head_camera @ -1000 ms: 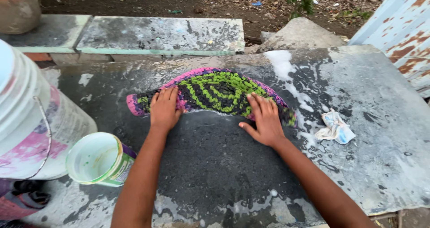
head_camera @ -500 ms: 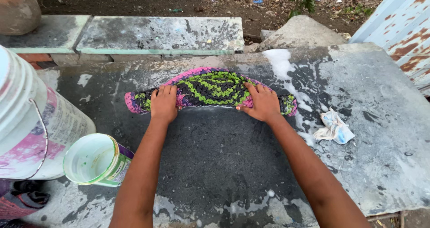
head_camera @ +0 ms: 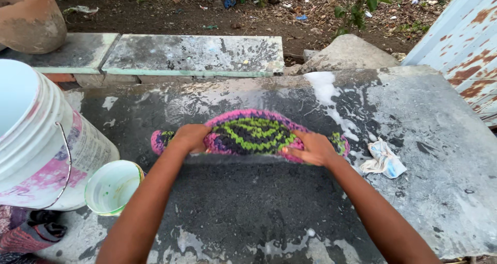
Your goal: The person washes a circular rug on a stone surface by applying soapy water from a small container, scrubbing the surface with their hands, and then rolling the rug into a cylinder.
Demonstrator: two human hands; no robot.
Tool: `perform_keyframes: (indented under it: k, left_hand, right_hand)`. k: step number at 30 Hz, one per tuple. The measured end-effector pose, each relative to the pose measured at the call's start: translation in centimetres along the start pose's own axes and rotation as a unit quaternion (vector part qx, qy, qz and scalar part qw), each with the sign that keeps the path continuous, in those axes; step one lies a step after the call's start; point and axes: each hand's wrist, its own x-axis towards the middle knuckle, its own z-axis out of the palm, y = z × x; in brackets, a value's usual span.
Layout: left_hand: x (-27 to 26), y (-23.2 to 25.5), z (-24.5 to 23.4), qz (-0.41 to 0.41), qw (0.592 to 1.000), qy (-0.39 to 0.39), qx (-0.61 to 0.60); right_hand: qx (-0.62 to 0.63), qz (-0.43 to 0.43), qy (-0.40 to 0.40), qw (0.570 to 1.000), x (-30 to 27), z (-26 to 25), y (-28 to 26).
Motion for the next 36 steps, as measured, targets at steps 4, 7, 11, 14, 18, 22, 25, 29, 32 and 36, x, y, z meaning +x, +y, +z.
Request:
perform_keyframes:
  k: [4,7,11,14,18,22,25,29,32,36]
  left_hand:
    - [0.6,-1.4,-0.1,0.032,0.991,-0.124,-0.028]
    - [2.5,-5.1,1.4,0.089,0.950,-0.111,-0.278]
    - [4.5,-7.2,3.5,0.043,0.930,-0.026,-0.363]
    - [4.4,-5.9,3.6,-0.002,0.927,0.049,-0.371]
    - [2.7,-3.7,1.0,-0.026,0.964,0.158,-0.214]
    - [2.1,0.3,0.3,-0.028,0.940,0.322,-0.106]
    - [2.6,4.3,1.1,0.011,0.905,0.409,-0.116]
    - [3.4,9.5,1.6,0.007,0.923,0.320,-0.213]
    - [2.5,11.2,1.3,-0.048,0.936,0.319,-0.137]
    - [1.6,11.4,0.0,-0.076,0.957,0.262,-0.100]
  right_hand:
    - [0.092,-0.073,0.021,0.993,-0.5,1.8,2.6]
    - [0.177,-0.056,-0.073,0.980,0.9,1.3,3.3]
    - [0.127,0.047,-0.043,0.990,1.5,-0.9,1.4]
    - [0.067,0.054,0.024,0.996,0.6,-1.3,0.2]
    - [0.012,-0.056,0.148,0.987,0.5,-1.2,0.5]
    - [0.006,-0.065,0.171,0.983,1.4,-1.4,0.4]
    - [-0.020,-0.066,0.183,0.981,1.8,-1.2,0.3]
    - [-0.029,-0.074,0.170,0.982,1.5,-1.0,0.4]
    - [0.000,-0.088,0.181,0.980,1.4,-0.9,0.3]
    - [0.010,-0.104,0.183,0.978,0.6,-0.9,0.0]
